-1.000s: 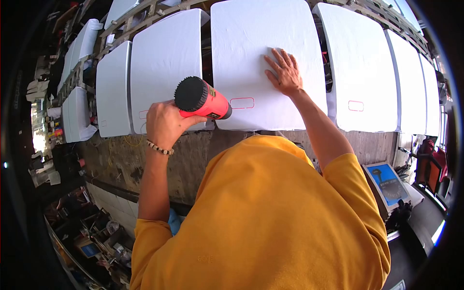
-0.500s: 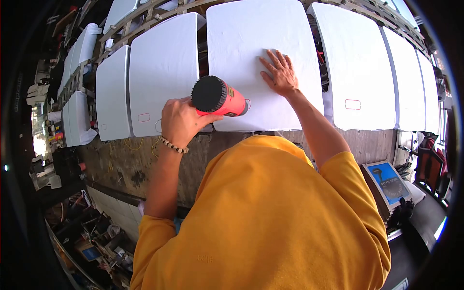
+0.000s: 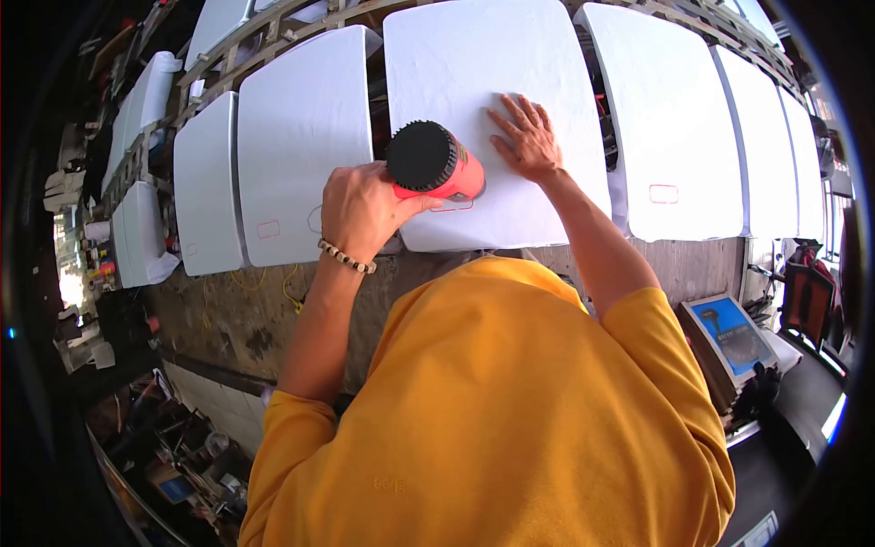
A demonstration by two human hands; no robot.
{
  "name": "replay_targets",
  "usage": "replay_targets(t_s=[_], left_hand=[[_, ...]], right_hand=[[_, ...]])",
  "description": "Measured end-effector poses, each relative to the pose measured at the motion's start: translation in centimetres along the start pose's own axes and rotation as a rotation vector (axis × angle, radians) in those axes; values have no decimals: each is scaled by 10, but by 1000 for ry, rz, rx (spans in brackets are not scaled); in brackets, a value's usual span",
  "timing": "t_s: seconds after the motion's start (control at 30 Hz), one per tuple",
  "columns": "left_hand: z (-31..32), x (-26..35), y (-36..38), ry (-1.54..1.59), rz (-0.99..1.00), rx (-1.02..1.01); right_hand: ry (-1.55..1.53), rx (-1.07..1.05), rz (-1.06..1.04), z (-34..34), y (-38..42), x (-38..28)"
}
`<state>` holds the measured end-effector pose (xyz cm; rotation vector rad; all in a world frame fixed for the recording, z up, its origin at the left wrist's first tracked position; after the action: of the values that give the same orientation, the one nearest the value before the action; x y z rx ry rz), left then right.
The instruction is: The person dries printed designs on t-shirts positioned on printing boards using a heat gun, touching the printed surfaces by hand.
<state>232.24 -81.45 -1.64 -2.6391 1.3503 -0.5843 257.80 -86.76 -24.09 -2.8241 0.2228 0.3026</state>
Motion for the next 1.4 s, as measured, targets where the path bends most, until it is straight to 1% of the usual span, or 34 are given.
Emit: replay_targets(t_s=[0.07, 0.17, 0.27, 0.37, 0.47, 0.53, 0.57, 0.67, 0.77, 0.8, 0.9, 0.97, 1.03, 1.07, 1.1, 1.13, 1.17, 1.2, 1.27, 1.3, 1.37, 1.4], left_hand=[[-2, -11, 0, -3, -7, 32], [-12, -25, -3, -25, 2, -32], [-22, -44, 3, -14, -14, -5], [-32, -65, 11, -35, 1, -49], [-41, -81, 23, -78, -45, -46], [-45, -89, 27, -66, -24, -79], [-46, -90, 29, -62, -13, -94], [-50, -86, 38, -37, -85, -74], [-49, -79, 41, 22, -36, -78], [-49, -75, 41, 28, -55, -55], [-49, -57, 45, 63, -117, 7], [-52, -42, 48, 111, -164, 45], [-50, -27, 62, 70, -216, 16], [-46, -16, 66, 60, -235, 6], [-41, -1, 66, 147, -286, 32], [-33, 18, 65, 239, -331, 54], [-21, 40, 60, 338, -373, 66], [-7, 69, 51, 378, -371, 68], [23, 127, 30, 441, -373, 69], [40, 156, 18, 400, -331, 47], [71, 215, -10, 296, -251, -2], [84, 239, -24, 280, -234, 25]], right_hand=[[-4, 19, 0, 1, 1, -1], [8, 19, 2, -3, 0, 0], [25, 15, 5, -1, 0, 0], [49, 2, 5, 4, 3, 2], [61, -6, 5, 3, 2, 1], [84, -20, 0, 4, 2, 1], [94, -23, -4, 4, 1, 1], [59, 4, -5, 4, 1, 2], [55, -14, -2, 5, 2, 3], [57, -26, 0, 6, 1, 3], [24, -11, -18, 6, 1, 4], [-31, -54, -16, 6, 0, 4], [-111, -98, -17, 5, -1, 13], [-288, -119, -20, 3, -3, 23], [-402, -102, -84, -10, -7, 36], [-519, -131, -12, -33, -8, 51], [-634, -159, 69, -56, -2, 70], [-546, -50, -66, -71, 4, 98], [-473, 13, -107, -95, 21, 178], [-451, 42, -127, -102, 32, 216], [-265, -5, -30, -114, 62, 290], [-198, 15, -39, -121, 75, 318]])
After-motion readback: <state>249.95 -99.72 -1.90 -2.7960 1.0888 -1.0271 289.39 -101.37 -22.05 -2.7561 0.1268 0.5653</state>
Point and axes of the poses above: each hand's wrist, its own y-axis away from the middle knuckle, its own z-axis out of the palm, x = y × z, the point moved 5 cm from there along -y, towards the middle knuckle, and after that the axes turned 8 degrees about x, right-handed, at the moved point
